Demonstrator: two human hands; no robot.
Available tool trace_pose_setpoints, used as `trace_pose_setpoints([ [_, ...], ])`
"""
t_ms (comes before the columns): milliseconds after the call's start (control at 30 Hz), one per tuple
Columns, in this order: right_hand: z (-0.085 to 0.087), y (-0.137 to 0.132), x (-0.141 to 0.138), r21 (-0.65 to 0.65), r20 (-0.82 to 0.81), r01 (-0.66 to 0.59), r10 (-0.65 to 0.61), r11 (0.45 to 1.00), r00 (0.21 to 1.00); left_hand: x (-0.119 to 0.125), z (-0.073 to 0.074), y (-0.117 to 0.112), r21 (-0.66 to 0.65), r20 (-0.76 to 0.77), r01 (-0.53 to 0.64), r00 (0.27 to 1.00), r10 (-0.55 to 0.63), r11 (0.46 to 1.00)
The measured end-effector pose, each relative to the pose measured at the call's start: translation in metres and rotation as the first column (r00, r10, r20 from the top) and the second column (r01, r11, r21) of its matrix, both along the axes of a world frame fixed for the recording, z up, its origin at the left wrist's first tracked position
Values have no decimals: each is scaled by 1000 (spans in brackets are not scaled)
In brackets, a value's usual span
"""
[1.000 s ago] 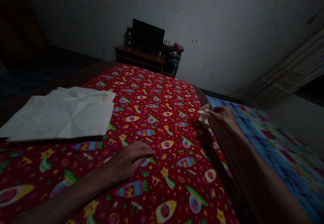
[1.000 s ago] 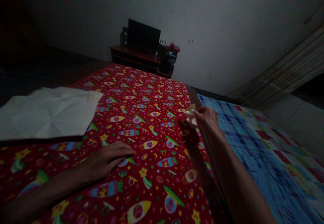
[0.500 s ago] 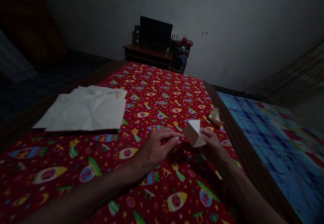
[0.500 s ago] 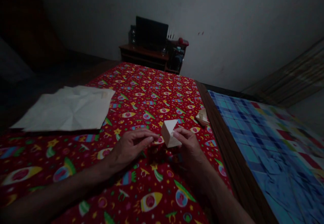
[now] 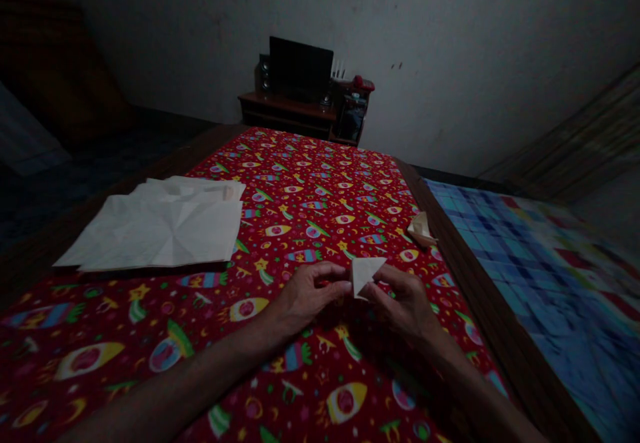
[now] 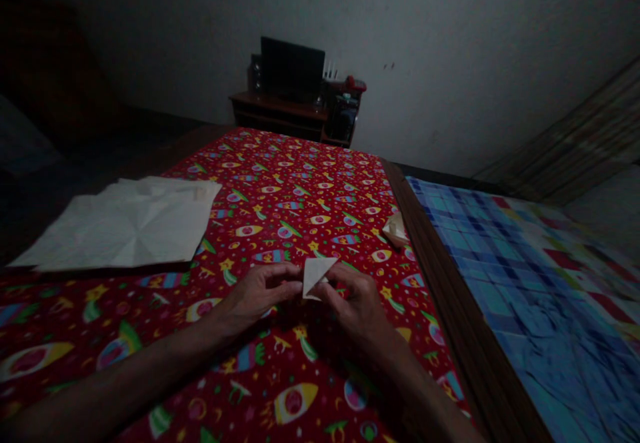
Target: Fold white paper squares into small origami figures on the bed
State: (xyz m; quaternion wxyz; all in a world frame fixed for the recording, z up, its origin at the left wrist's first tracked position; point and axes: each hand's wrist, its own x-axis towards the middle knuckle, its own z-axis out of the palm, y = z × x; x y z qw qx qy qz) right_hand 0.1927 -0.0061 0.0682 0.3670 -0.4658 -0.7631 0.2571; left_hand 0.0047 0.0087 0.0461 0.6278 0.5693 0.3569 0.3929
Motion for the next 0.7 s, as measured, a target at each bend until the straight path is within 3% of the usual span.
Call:
trace_pose_setpoints([
  [167,-4,-5,-4,-56,119,-42,49,998,992,-1,-8,2,-21,-46,52,998,-53,998],
  [267,-2,-7,-4,-166,110,-84,103,983,989,-2,-5,2,-62,-128,-19,992,11,998],
  [400,2,-10,-1,-308,41,-110,129,945,991,-3,-1,1,-6,-199,-90,976,87,996],
  [567,-2,-12,-3,-301,41,-34,49,953,998,0,-1,-5,-38,-102,-45,994,41,998],
  [700,-2,-13,-10,-326,-31,-54,46,944,998,3,-3,-7,-58,-54,0,999,-3,998],
])
